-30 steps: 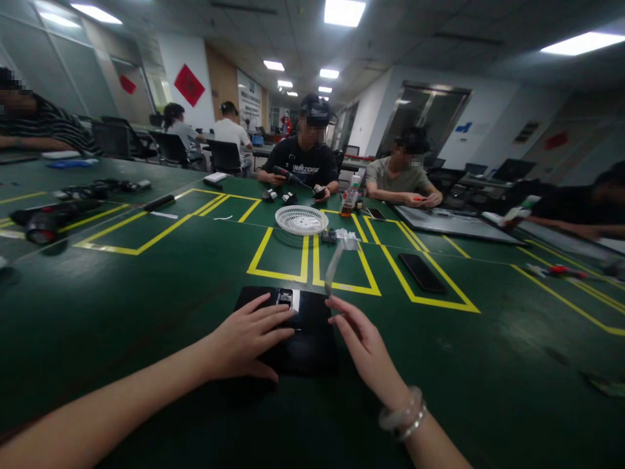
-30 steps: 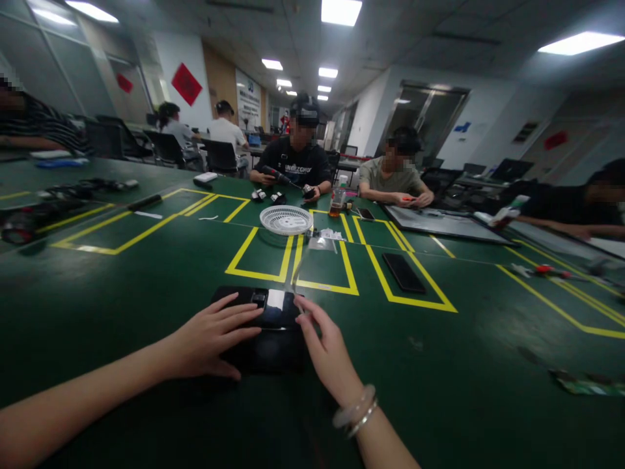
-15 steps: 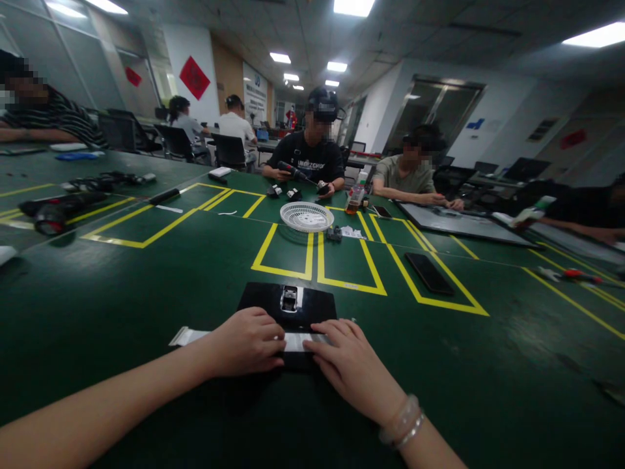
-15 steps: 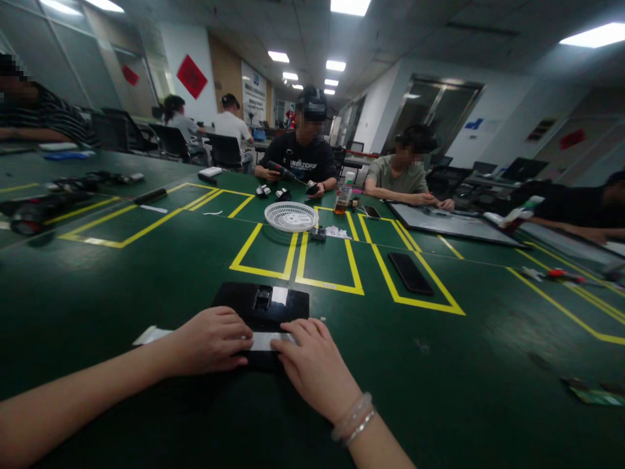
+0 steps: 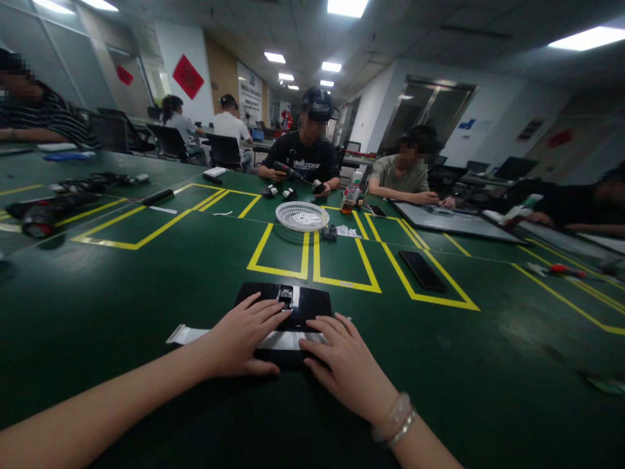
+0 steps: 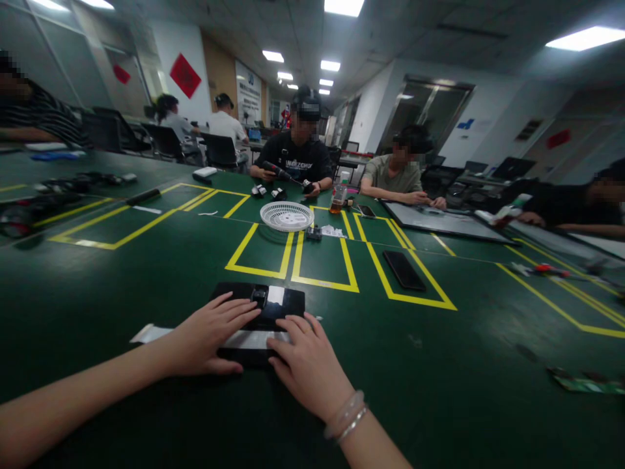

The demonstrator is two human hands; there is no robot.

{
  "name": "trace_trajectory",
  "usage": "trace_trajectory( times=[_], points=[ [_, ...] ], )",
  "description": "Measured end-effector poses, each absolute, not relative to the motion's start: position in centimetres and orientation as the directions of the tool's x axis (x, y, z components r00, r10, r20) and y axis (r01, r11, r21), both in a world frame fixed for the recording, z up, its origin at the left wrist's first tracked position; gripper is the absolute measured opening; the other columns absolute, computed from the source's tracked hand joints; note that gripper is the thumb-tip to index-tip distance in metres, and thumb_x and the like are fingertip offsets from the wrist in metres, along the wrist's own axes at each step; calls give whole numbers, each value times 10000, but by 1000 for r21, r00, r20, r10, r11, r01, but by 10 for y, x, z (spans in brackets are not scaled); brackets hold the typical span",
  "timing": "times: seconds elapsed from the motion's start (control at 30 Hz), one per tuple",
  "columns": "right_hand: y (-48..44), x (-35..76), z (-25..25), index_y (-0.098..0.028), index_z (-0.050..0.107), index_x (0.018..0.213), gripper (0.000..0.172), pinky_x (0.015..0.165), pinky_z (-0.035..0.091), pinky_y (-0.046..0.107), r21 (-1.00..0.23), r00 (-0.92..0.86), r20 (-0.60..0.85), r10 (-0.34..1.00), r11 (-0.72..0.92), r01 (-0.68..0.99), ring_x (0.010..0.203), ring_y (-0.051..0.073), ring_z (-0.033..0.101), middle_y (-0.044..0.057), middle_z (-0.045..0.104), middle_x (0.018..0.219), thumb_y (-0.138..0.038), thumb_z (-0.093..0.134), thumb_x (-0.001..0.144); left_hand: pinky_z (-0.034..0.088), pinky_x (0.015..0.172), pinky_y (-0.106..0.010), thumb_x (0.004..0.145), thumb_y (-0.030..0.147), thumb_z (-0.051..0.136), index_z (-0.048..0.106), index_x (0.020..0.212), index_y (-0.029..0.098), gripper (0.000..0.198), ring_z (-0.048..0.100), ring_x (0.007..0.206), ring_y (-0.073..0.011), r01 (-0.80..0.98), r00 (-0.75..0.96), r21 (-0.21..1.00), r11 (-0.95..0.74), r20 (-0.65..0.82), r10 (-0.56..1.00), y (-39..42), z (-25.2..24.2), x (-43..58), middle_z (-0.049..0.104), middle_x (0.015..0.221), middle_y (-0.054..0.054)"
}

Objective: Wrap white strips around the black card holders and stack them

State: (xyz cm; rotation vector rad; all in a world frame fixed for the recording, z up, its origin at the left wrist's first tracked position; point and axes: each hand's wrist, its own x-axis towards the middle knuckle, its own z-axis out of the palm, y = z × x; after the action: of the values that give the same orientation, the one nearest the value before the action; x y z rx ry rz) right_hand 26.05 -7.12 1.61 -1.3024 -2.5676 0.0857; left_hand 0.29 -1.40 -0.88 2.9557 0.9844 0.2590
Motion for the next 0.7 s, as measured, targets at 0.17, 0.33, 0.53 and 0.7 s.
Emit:
trace_trajectory(
  times=[0.17,0.33,0.53,0.7],
  points=[
    [-66,265,13,-317,625,1249,341,1141,292,566,-190,-540,268,798,594,782,1301,266,498,61,565,1403,-286,640,910,187,1195,-521,808,672,681,412,1486,177,882,385,1373,-330,587,786,114,-802,159,598,-12,-8,4,423,1488,-132],
    [-64,268,15,-321,618,1252,337,1141,286,557,-201,-501,334,798,580,790,1294,257,504,49,585,1378,-258,611,922,170,1198,-547,780,638,737,500,1421,223,799,454,1320,-332,580,782,114,-807,199,590,-14,-9,6,496,1425,-123],
    [-63,272,17,-314,593,1287,376,1135,297,543,-162,-454,417,787,556,815,1301,256,500,59,566,1398,-215,574,924,135,1198,-558,803,631,710,545,1377,238,715,476,1290,-330,667,693,118,-736,266,670,5,4,-15,540,1373,-106],
    [-63,273,15,-317,582,1297,379,1133,296,542,-178,-447,408,796,549,816,1295,255,503,55,576,1385,-225,566,930,101,1175,-585,860,662,592,580,1335,196,666,435,1312,-352,860,475,46,-508,288,831,48,14,-73,531,1370,-154]
  ],
)
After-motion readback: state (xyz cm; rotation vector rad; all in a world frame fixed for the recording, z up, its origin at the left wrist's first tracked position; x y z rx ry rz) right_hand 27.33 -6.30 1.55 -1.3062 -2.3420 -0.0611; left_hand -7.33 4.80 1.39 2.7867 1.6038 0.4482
